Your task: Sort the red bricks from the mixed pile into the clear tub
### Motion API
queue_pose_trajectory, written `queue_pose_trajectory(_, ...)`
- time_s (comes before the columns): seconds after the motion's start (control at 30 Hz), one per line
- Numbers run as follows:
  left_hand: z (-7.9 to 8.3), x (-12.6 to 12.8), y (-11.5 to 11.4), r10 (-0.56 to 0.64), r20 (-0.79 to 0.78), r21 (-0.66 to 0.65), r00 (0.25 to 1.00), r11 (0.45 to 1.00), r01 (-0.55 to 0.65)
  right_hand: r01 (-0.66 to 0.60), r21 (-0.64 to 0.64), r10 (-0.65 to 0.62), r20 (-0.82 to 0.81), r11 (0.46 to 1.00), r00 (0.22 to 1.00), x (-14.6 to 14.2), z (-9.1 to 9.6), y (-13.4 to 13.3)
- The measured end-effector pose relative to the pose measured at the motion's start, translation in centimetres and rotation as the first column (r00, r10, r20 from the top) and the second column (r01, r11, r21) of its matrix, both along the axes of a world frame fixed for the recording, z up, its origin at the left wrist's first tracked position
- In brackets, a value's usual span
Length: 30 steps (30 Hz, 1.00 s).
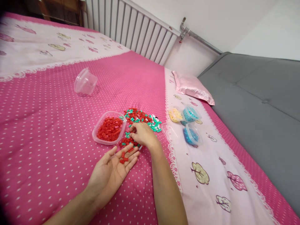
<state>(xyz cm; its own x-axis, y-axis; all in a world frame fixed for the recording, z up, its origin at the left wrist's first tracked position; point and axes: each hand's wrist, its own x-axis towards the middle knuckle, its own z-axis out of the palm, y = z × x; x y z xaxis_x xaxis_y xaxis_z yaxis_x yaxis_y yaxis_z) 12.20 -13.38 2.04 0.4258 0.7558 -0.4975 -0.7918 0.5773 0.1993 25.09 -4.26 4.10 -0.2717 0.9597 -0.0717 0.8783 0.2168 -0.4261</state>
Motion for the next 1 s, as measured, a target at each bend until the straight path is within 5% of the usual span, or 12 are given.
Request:
queue_pose_trajectory(0.77, -0.3, 0.0, 0.2, -0.021, -0.008, 0.000, 1.000, 1.000, 0.021, 0.125, -0.003, -0.125, -0.127, 0.992, 0.984, 1.0, 0.4, 0.3)
queue_pose_trajectory(1.0, -0.1, -0.1, 0.1, -0.019, -0.013, 0.004, 1.000, 1.000, 0.019, 0.020, -0.080, -0.032, -0.155, 0.997, 0.987, 1.2, -0.5, 0.5)
